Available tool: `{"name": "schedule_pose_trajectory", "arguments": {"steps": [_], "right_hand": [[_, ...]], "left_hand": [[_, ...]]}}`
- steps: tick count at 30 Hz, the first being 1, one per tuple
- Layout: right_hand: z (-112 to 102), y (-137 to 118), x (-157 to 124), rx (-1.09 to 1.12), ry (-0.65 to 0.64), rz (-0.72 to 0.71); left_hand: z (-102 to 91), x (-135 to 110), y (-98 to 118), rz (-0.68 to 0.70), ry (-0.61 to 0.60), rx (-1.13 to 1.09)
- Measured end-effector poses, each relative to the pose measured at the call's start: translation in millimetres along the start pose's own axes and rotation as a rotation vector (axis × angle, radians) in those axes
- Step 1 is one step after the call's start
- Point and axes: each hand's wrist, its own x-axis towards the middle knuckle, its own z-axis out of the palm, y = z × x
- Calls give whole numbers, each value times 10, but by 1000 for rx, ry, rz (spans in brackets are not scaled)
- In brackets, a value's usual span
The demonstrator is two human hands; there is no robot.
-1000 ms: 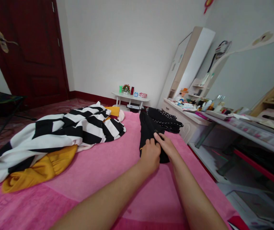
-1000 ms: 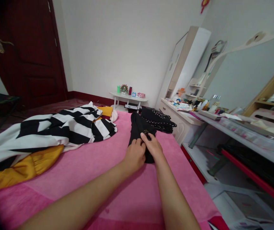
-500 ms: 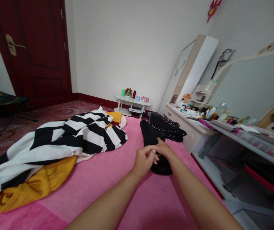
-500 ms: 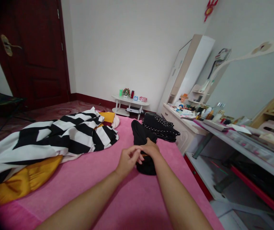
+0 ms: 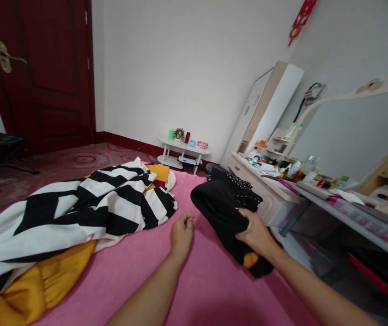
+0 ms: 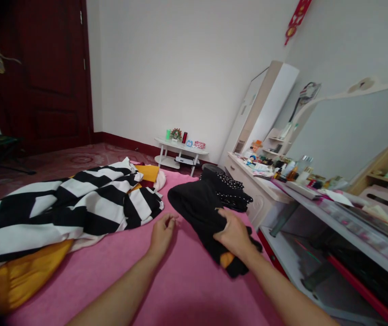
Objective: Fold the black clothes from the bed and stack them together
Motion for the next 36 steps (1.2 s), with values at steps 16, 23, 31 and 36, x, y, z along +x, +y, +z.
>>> {"name": "schedule_pose_trajectory", "arguments": {"steps": [16,23,31,36], "right_hand": [[-888,1157,2176,-1049,75,-118],[-15,1558,2067,-844,-159,226],[-610,958,2721,-740,144,238],[-78,782,2834,-792,312,76]], "left_hand": [[142,-80,155,-35,-157,209],[163,-82,152,-68,-211,332],[162,-104,186,-77,-219,298],[172,-99,134,-85,-204,259]]}}
